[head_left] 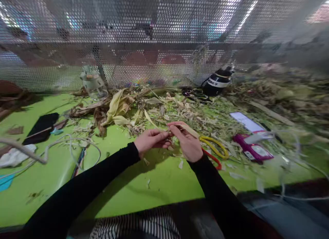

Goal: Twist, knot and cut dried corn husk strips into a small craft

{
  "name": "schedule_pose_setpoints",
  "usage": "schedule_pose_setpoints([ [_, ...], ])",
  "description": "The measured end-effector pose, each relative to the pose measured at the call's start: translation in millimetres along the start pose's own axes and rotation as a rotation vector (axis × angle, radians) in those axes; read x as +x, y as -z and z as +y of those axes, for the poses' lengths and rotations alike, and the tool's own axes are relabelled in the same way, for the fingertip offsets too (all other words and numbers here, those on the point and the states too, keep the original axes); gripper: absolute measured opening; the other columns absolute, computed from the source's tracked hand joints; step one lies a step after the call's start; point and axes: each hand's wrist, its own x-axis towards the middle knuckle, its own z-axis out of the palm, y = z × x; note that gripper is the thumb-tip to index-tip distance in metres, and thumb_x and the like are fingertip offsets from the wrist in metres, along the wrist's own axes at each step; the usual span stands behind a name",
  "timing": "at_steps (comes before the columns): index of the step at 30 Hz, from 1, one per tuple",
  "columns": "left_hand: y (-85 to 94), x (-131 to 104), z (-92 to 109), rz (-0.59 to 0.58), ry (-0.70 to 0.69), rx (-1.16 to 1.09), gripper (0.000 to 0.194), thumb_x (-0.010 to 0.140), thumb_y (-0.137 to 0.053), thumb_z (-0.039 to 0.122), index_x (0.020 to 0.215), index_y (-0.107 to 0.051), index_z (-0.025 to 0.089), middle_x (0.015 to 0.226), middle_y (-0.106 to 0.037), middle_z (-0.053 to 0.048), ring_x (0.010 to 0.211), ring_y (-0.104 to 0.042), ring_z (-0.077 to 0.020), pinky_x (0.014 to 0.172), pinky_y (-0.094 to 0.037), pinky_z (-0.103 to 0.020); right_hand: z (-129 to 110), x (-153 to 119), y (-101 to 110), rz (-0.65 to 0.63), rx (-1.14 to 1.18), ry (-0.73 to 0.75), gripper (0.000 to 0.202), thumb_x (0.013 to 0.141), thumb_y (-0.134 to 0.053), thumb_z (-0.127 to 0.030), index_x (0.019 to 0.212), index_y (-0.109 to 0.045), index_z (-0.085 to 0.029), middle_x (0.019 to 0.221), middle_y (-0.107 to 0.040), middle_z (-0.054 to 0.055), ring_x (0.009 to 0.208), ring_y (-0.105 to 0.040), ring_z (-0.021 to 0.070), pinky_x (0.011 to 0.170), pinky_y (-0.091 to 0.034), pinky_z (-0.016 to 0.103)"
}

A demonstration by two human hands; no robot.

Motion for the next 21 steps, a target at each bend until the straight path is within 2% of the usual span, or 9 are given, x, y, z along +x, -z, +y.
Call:
schedule_pose_setpoints([
  [7, 1.1, 1, 0, -0.040, -0.024, 0.036, 0.024, 0.076, -0.066, 0.031, 0.086, -0.061, 0.010, 0.075, -0.069, -0.007, 0.066, -0.066, -0.0113, 0.071, -0.055, -0.026, -2, -1, 1, -0.026, -0.069, 0.015, 0.012, 0.079, -0.062, -0.033, 0.084, -0.067, -0.023, 0.087, -0.068, 0.000, 0.074, -0.060, 0.0143, 0.070, -0.049, 0.028],
  [11, 2.3, 0, 1, -0.025, -0.056, 0.039, 0.024, 0.071, -0.071, 0.029, 0.081, -0.057, 0.011, 0.073, -0.067, -0.005, 0.066, -0.066, -0.0110, 0.070, -0.054, -0.026, -2, -1, 4, 0.006, -0.111, 0.042, 0.013, 0.081, -0.061, -0.034, 0.086, -0.067, -0.023, 0.088, -0.068, 0.001, 0.078, -0.061, 0.0152, 0.072, -0.048, 0.029],
  [14, 4.8, 1, 1, -0.023, -0.062, 0.059, 0.025, 0.069, -0.073, 0.026, 0.082, -0.055, 0.012, 0.073, -0.067, -0.004, 0.063, -0.066, -0.0099, 0.066, -0.054, -0.024, -1, -3, 5, -0.033, -0.042, 0.047, 0.018, 0.084, -0.057, -0.037, 0.092, -0.066, -0.024, 0.091, -0.068, 0.002, 0.077, -0.061, 0.0144, 0.069, -0.049, 0.028],
  [17, 7.1, 2, 1, -0.003, -0.050, 0.083, 0.028, 0.068, -0.073, 0.027, 0.082, -0.055, 0.012, 0.071, -0.066, -0.003, 0.060, -0.064, -0.0085, 0.063, -0.053, -0.022, -4, -6, 5, -0.079, 0.035, 0.052, 0.021, 0.087, -0.051, -0.038, 0.096, -0.063, -0.023, 0.084, -0.066, 0.002, 0.069, -0.060, 0.0130, 0.062, -0.050, 0.026],
  [19, 7.9, 3, 1, 0.001, -0.049, 0.097, 0.029, 0.067, -0.074, 0.029, 0.083, -0.056, 0.011, 0.070, -0.065, -0.002, 0.059, -0.063, -0.0081, 0.062, -0.053, -0.021, -7, -7, 6, -0.123, -0.026, 0.103, 0.019, 0.087, -0.051, -0.033, 0.100, -0.062, -0.023, 0.088, -0.064, 0.003, 0.073, -0.060, 0.0136, 0.066, -0.051, 0.028],
  [21, 8.0, 3, 1, 0.000, -0.059, 0.115, 0.031, 0.066, -0.074, 0.030, 0.083, -0.057, 0.012, 0.069, -0.065, -0.002, 0.058, -0.063, -0.0078, 0.061, -0.052, -0.021, -11, -6, 8, -0.188, -0.129, 0.205, 0.022, 0.086, -0.053, -0.026, 0.106, -0.061, -0.024, 0.101, -0.061, 0.005, 0.082, -0.059, 0.0149, 0.074, -0.051, 0.031],
])
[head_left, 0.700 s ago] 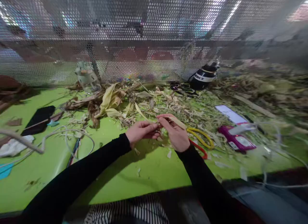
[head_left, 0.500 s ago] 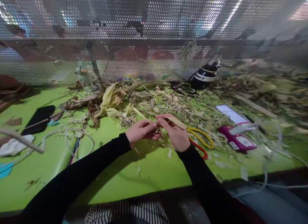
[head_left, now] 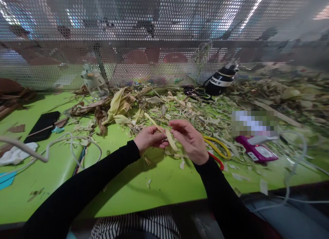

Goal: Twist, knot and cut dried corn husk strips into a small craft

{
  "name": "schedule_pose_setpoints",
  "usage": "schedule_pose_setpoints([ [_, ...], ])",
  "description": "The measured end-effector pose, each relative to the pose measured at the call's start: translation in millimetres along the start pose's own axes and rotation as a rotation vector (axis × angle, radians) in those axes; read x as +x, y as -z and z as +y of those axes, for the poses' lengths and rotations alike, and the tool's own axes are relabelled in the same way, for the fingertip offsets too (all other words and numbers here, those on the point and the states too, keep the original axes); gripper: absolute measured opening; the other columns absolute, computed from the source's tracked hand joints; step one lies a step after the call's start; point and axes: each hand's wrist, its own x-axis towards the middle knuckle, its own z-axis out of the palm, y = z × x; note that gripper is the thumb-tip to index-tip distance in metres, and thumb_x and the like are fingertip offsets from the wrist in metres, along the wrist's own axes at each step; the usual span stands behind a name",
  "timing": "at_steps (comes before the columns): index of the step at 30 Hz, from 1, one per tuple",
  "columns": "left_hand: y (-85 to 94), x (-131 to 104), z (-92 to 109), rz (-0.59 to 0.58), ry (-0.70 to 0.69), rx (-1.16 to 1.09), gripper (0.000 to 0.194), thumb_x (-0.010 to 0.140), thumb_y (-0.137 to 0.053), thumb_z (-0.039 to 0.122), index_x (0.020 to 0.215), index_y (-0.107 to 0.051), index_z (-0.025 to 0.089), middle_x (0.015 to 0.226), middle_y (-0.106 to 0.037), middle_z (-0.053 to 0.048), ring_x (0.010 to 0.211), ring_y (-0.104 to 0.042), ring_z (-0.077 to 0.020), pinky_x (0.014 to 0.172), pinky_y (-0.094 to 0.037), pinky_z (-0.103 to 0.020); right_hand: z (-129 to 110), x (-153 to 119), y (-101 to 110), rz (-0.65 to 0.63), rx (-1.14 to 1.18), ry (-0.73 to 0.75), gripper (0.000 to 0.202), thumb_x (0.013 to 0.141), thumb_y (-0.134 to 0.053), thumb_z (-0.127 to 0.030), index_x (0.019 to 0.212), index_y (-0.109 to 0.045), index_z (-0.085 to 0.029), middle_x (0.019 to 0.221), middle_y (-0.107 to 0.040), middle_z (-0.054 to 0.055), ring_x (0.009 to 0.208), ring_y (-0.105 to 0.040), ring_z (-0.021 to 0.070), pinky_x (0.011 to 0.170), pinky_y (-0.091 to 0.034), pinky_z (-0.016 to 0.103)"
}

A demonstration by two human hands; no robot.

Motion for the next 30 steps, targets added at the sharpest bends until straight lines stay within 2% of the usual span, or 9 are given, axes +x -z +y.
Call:
schedule_pose_setpoints([
  [2, -0.2, 0, 1, 0.013, -0.011, 0.025, 0.032, 0.064, -0.075, 0.031, 0.082, -0.057, 0.012, 0.066, -0.065, -0.001, 0.055, -0.061, -0.0078, 0.059, -0.052, -0.022, -3, 2, 3, -0.061, -0.105, 0.105, 0.024, 0.084, -0.054, -0.023, 0.107, -0.062, -0.026, 0.104, -0.057, 0.006, 0.087, -0.057, 0.0163, 0.076, -0.050, 0.032],
  [4, -0.2, 1, 2, 0.052, -0.021, 0.052, 0.032, 0.062, -0.076, 0.030, 0.080, -0.056, 0.013, 0.063, -0.064, 0.000, 0.052, -0.060, -0.0083, 0.056, -0.051, -0.022, -4, 3, 6, -0.069, -0.183, 0.135, 0.021, 0.083, -0.056, -0.026, 0.102, -0.064, -0.025, 0.095, -0.057, 0.005, 0.082, -0.056, 0.0162, 0.069, -0.050, 0.030],
  [8, 2.9, 3, 3, 0.142, -0.131, 0.112, 0.025, 0.064, -0.074, 0.027, 0.071, -0.055, 0.013, 0.058, -0.063, 0.001, 0.051, -0.059, -0.0092, 0.055, -0.050, -0.022, -6, 3, 2, -0.104, -0.263, -0.031, 0.022, 0.076, -0.065, -0.038, 0.081, -0.063, -0.017, 0.067, -0.053, 0.001, 0.052, -0.044, 0.0097, 0.044, -0.038, 0.023],
  [10, 5.6, 5, 1, 0.162, -0.225, 0.161, 0.021, 0.067, -0.071, 0.027, 0.069, -0.055, 0.013, 0.058, -0.063, 0.001, 0.052, -0.059, -0.0089, 0.055, -0.049, -0.021, -6, 3, -3, -0.156, -0.284, -0.074, 0.025, 0.074, -0.067, -0.040, 0.072, -0.063, -0.016, 0.058, -0.051, -0.002, 0.047, -0.038, 0.0078, 0.041, -0.032, 0.022],
  [13, 7.7, 6, 0, 0.176, -0.306, 0.209, 0.020, 0.068, -0.069, 0.027, 0.068, -0.055, 0.013, 0.058, -0.063, 0.001, 0.052, -0.057, -0.0078, 0.053, -0.046, -0.019, -5, 1, -8, -0.167, -0.170, -0.146, 0.023, 0.077, -0.064, -0.040, 0.071, -0.066, -0.017, 0.056, -0.053, -0.002, 0.046, -0.041, 0.0076, 0.042, -0.034, 0.022],
  [17, 2.8, 4, 3, 0.126, -0.200, 0.141, 0.028, 0.066, -0.072, 0.035, 0.069, -0.055, 0.013, 0.058, -0.063, 0.001, 0.050, -0.057, -0.0077, 0.055, -0.049, -0.021, -2, 2, -4, -0.133, 0.287, -0.381, 0.021, 0.077, -0.065, -0.037, 0.088, -0.066, -0.019, 0.072, -0.064, 0.001, 0.055, -0.057, 0.0097, 0.053, -0.048, 0.024],
  [21, -3.5, 0, 8, 0.121, -0.131, 0.046, 0.034, 0.060, -0.076, 0.036, 0.069, -0.054, 0.012, 0.059, -0.063, 0.002, 0.051, -0.058, -0.0081, 0.058, -0.051, -0.024, 3, 5, -1, -0.068, 0.505, -0.424, 0.021, 0.073, -0.070, -0.030, 0.089, -0.062, -0.020, 0.083, -0.067, 0.002, 0.071, -0.063, 0.0116, 0.068, -0.053, 0.027],
  [26, -3.6, -2, 9, 0.062, -0.065, 0.003, 0.029, 0.064, -0.074, 0.033, 0.072, -0.057, 0.011, 0.065, -0.065, -0.001, 0.054, -0.059, -0.0074, 0.063, -0.053, -0.025, 11, 6, -5, 0.035, 0.369, -0.331, 0.021, 0.073, -0.070, -0.027, 0.089, -0.060, -0.020, 0.082, -0.064, 0.000, 0.071, -0.060, 0.0108, 0.070, -0.053, 0.026],
  [30, -2.2, -3, 8, 0.051, -0.047, -0.002, 0.026, 0.067, -0.073, 0.030, 0.074, -0.059, 0.010, 0.065, -0.064, -0.001, 0.057, -0.060, -0.0067, 0.063, -0.053, -0.022, 15, 4, -5, 0.036, 0.157, -0.226, 0.018, 0.074, -0.068, -0.032, 0.085, -0.058, -0.020, 0.079, -0.061, 0.000, 0.069, -0.059, 0.0129, 0.067, -0.052, 0.028],
])
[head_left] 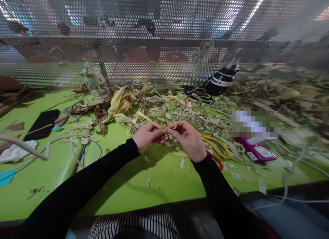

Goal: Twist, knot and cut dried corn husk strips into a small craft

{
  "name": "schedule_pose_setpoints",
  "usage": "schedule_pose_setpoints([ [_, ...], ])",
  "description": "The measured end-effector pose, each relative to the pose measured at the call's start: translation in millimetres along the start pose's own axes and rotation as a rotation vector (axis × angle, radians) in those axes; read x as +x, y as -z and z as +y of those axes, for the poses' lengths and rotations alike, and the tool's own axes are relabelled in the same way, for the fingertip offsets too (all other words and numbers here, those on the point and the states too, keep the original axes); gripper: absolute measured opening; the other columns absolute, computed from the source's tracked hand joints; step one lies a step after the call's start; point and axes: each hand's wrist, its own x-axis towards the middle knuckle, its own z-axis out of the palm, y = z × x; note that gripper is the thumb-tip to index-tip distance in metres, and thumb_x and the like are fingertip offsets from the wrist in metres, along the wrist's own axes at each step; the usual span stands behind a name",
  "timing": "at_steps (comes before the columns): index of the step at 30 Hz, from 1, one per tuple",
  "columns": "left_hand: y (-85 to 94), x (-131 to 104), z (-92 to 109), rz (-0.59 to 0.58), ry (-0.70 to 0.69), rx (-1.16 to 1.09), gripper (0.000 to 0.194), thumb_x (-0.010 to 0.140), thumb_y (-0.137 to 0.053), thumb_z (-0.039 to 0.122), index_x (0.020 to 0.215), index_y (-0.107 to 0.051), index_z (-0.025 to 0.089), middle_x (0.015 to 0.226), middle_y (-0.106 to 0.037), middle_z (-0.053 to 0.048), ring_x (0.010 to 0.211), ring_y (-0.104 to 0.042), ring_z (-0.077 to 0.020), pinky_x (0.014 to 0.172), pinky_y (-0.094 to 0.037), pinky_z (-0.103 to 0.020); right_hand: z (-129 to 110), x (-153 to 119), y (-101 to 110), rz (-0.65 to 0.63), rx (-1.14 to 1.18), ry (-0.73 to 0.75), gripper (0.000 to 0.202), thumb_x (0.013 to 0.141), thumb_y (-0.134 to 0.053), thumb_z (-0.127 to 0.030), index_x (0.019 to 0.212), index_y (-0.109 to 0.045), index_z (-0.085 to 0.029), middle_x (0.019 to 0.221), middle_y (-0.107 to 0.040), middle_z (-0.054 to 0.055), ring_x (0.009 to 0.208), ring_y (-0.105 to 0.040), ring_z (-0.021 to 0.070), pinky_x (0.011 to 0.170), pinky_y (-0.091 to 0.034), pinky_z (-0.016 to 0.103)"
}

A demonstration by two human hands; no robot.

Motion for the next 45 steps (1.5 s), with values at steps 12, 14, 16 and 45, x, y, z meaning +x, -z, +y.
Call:
schedule_pose_setpoints([
  [12, -1.7, 0, 1, -0.016, 0.001, 0.018, 0.024, 0.071, -0.070, 0.032, 0.074, -0.060, 0.010, 0.063, -0.063, -0.001, 0.057, -0.059, -0.0065, 0.066, -0.052, -0.023, -3, -3, -3, 0.090, -0.336, 0.248, 0.014, 0.080, -0.061, -0.024, 0.077, -0.047, -0.021, 0.080, -0.060, 0.002, 0.069, -0.057, 0.0141, 0.062, -0.047, 0.027],
  [14, -1.5, -1, 1, -0.025, -0.007, 0.007, 0.021, 0.072, -0.068, 0.029, 0.076, -0.061, 0.010, 0.064, -0.064, -0.002, 0.057, -0.059, -0.0065, 0.066, -0.052, -0.022, -4, -3, -3, 0.078, -0.431, 0.361, 0.014, 0.079, -0.058, -0.017, 0.072, -0.046, -0.021, 0.080, -0.060, 0.003, 0.071, -0.056, 0.0150, 0.065, -0.046, 0.029],
  [16, -1.0, -2, 2, -0.023, 0.013, -0.009, 0.017, 0.072, -0.068, 0.026, 0.075, -0.062, 0.010, 0.067, -0.065, -0.003, 0.058, -0.060, -0.0074, 0.067, -0.052, -0.023, -4, -3, -1, 0.028, -0.485, 0.449, 0.017, 0.078, -0.054, -0.011, 0.070, -0.045, -0.022, 0.080, -0.060, 0.003, 0.076, -0.057, 0.0168, 0.069, -0.046, 0.031],
  [45, 13.8, 7, -2, -0.210, -0.051, 0.209, 0.017, 0.068, -0.069, 0.016, 0.081, -0.058, 0.012, 0.076, -0.065, -0.003, 0.070, -0.061, -0.0103, 0.074, -0.050, -0.027, -6, 1, 12, -0.136, -0.489, 0.175, 0.013, 0.085, -0.053, -0.032, 0.086, -0.050, -0.019, 0.077, -0.056, 0.001, 0.069, -0.053, 0.0144, 0.061, -0.042, 0.027],
])
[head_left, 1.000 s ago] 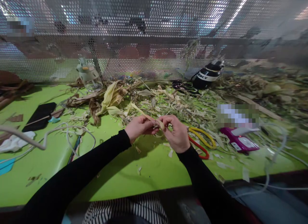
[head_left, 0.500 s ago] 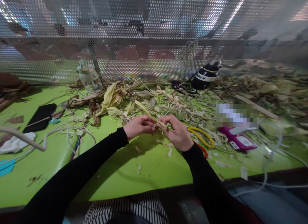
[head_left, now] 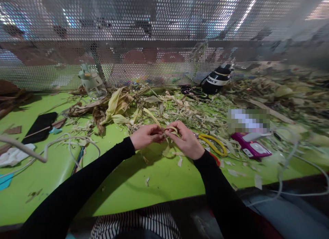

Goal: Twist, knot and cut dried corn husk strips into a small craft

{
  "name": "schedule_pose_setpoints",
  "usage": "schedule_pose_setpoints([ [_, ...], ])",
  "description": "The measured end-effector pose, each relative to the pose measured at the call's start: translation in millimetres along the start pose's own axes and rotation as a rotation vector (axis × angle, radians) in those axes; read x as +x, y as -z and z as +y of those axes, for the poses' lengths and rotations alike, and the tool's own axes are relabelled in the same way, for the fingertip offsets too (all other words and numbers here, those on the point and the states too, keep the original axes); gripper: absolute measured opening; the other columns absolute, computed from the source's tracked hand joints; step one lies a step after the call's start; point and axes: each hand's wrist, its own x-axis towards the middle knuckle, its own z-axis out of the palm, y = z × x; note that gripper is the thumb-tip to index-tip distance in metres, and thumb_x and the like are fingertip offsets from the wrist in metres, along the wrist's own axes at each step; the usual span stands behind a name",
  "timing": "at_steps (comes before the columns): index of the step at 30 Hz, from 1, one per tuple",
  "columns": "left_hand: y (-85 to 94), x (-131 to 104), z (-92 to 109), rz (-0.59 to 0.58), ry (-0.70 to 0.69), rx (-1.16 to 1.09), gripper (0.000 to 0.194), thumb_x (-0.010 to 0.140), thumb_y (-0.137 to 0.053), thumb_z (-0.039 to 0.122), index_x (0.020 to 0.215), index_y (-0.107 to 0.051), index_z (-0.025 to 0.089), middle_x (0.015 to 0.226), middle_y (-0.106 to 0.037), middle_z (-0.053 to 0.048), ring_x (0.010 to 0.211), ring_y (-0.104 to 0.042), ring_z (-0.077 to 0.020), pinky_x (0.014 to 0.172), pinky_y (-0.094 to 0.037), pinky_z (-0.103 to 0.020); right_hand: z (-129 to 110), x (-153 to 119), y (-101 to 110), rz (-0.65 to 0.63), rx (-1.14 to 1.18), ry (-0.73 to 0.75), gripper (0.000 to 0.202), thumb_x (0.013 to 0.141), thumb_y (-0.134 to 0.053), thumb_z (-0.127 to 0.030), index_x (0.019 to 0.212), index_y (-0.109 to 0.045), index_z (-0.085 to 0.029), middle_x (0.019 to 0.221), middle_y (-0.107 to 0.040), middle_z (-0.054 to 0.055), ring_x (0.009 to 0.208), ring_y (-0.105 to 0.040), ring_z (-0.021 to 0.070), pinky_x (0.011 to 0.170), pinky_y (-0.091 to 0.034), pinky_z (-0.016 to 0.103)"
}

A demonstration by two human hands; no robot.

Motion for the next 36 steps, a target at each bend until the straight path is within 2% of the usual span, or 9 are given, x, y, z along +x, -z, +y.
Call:
schedule_pose_setpoints([
  [3, -0.1, 0.4, -1.7, 0.008, -0.030, 0.063, 0.013, 0.071, -0.065, 0.016, 0.082, -0.060, 0.012, 0.077, -0.065, -0.003, 0.070, -0.062, -0.0107, 0.075, -0.050, -0.027, 1.8, -0.6, -0.6, -0.016, 0.089, -0.044, 0.017, 0.084, -0.055, -0.035, 0.090, -0.050, -0.020, 0.080, -0.058, 0.002, 0.071, -0.055, 0.0148, 0.062, -0.044, 0.027],
  [6, -0.3, 1.2, -3.8, 0.008, -0.045, 0.118, 0.012, 0.073, -0.062, 0.016, 0.083, -0.061, 0.012, 0.075, -0.064, -0.003, 0.068, -0.061, -0.0109, 0.074, -0.050, -0.027, 3.2, -0.6, -0.7, 0.002, 0.058, -0.067, 0.017, 0.083, -0.056, -0.036, 0.086, -0.051, -0.020, 0.075, -0.058, 0.001, 0.068, -0.054, 0.0141, 0.060, -0.043, 0.026],
  [11, -0.4, 1.4, -5.5, 0.014, -0.060, 0.116, 0.028, 0.067, -0.064, 0.010, 0.094, -0.059, 0.013, 0.085, -0.065, -0.004, 0.076, -0.061, -0.0113, 0.077, -0.048, -0.026, 7.8, -0.6, -2.9, 0.042, 0.134, -0.079, 0.018, 0.082, -0.058, -0.035, 0.088, -0.051, -0.020, 0.081, -0.059, 0.002, 0.072, -0.056, 0.0153, 0.064, -0.046, 0.028],
  [18, -3.9, -0.3, -1.0, 0.013, -0.064, 0.079, 0.019, 0.070, -0.065, 0.012, 0.088, -0.058, 0.013, 0.076, -0.065, -0.002, 0.069, -0.061, -0.0096, 0.072, -0.049, -0.024, 7.6, -1.2, -5.8, 0.062, 0.247, -0.065, 0.020, 0.080, -0.061, -0.038, 0.086, -0.051, -0.021, 0.079, -0.058, 0.001, 0.068, -0.056, 0.0141, 0.063, -0.047, 0.027],
  [24, -7.9, -1.3, 2.4, 0.053, -0.061, 0.095, 0.015, 0.075, -0.061, 0.015, 0.089, -0.055, 0.012, 0.071, -0.065, -0.002, 0.065, -0.062, -0.0094, 0.071, -0.050, -0.025, 2.2, -0.6, -0.2, 0.020, 0.214, -0.095, 0.020, 0.081, -0.059, -0.037, 0.087, -0.051, -0.020, 0.079, -0.057, 0.001, 0.069, -0.054, 0.0138, 0.062, -0.046, 0.026],
  [31, -6.1, 0.3, -5.1, 0.067, -0.084, 0.025, 0.017, 0.075, -0.064, 0.021, 0.084, -0.053, 0.013, 0.071, -0.062, 0.000, 0.066, -0.062, -0.0103, 0.073, -0.051, -0.029, 1.4, 0.1, 1.0, -0.022, 0.186, -0.108, 0.018, 0.081, -0.058, -0.035, 0.086, -0.051, -0.019, 0.076, -0.056, 0.000, 0.067, -0.053, 0.0130, 0.060, -0.043, 0.025],
  [36, -8.2, 0.5, -3.9, 0.061, -0.038, -0.062, 0.024, 0.071, -0.068, 0.020, 0.086, -0.050, 0.014, 0.072, -0.061, 0.000, 0.064, -0.061, -0.0091, 0.074, -0.051, -0.029, 5.7, 0.4, -6.3, 0.053, 0.114, -0.072, 0.021, 0.078, -0.062, -0.036, 0.080, -0.050, -0.020, 0.070, -0.053, -0.002, 0.062, -0.049, 0.0116, 0.058, -0.040, 0.024],
])
